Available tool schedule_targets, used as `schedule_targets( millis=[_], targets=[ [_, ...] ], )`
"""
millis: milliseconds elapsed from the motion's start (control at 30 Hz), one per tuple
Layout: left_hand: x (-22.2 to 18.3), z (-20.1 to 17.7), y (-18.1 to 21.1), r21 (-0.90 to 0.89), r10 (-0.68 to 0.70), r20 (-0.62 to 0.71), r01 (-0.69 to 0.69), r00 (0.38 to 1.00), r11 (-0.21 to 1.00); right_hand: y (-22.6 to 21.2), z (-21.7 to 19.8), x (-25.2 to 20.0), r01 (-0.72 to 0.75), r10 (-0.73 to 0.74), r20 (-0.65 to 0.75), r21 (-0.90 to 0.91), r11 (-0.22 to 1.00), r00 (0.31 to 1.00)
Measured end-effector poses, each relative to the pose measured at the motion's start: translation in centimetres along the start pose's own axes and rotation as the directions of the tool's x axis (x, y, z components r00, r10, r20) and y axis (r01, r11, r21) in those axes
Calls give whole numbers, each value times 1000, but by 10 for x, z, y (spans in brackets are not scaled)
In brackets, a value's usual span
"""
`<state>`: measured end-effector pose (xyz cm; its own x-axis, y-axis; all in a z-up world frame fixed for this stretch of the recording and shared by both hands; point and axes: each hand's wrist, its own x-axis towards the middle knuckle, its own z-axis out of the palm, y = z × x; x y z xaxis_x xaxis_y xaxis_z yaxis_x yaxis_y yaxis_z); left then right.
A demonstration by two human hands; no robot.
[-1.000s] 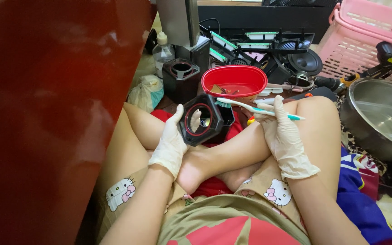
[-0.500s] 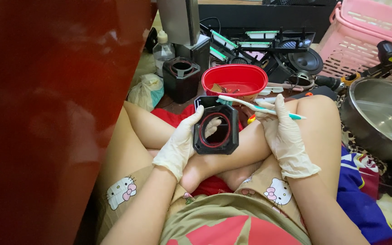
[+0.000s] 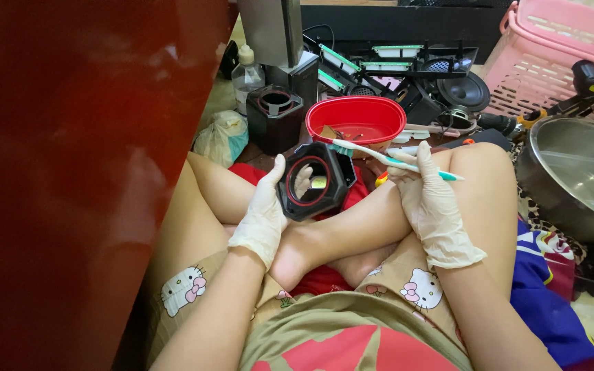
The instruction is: The person brushes a black plastic housing with a toothbrush and wipes it with a cloth.
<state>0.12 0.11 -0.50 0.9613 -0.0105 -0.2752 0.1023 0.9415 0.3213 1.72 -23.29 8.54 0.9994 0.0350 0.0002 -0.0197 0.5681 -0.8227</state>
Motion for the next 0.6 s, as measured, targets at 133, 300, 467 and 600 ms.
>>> schedule_targets(
  millis=[133,300,467,600],
  targets=[
    [0,-3,7,-6,24,-18,-24,1000,1000,0,-2,1,-1,1,0,-5,1000,1000],
    [0,-4,4,-10,36,-24,-36,999,999,1,0,-1,1,-1,-4,-29,1000,1000],
    [-9,11,-4,69,12,4,-12,1000,998,-3,3,-1,-7,7,-13,-13,1000,1000],
    [-17,21,-7,123,-8,16,6,1000,992,-3,1,1,-6,6,-23,-13,1000,1000]
  ],
)
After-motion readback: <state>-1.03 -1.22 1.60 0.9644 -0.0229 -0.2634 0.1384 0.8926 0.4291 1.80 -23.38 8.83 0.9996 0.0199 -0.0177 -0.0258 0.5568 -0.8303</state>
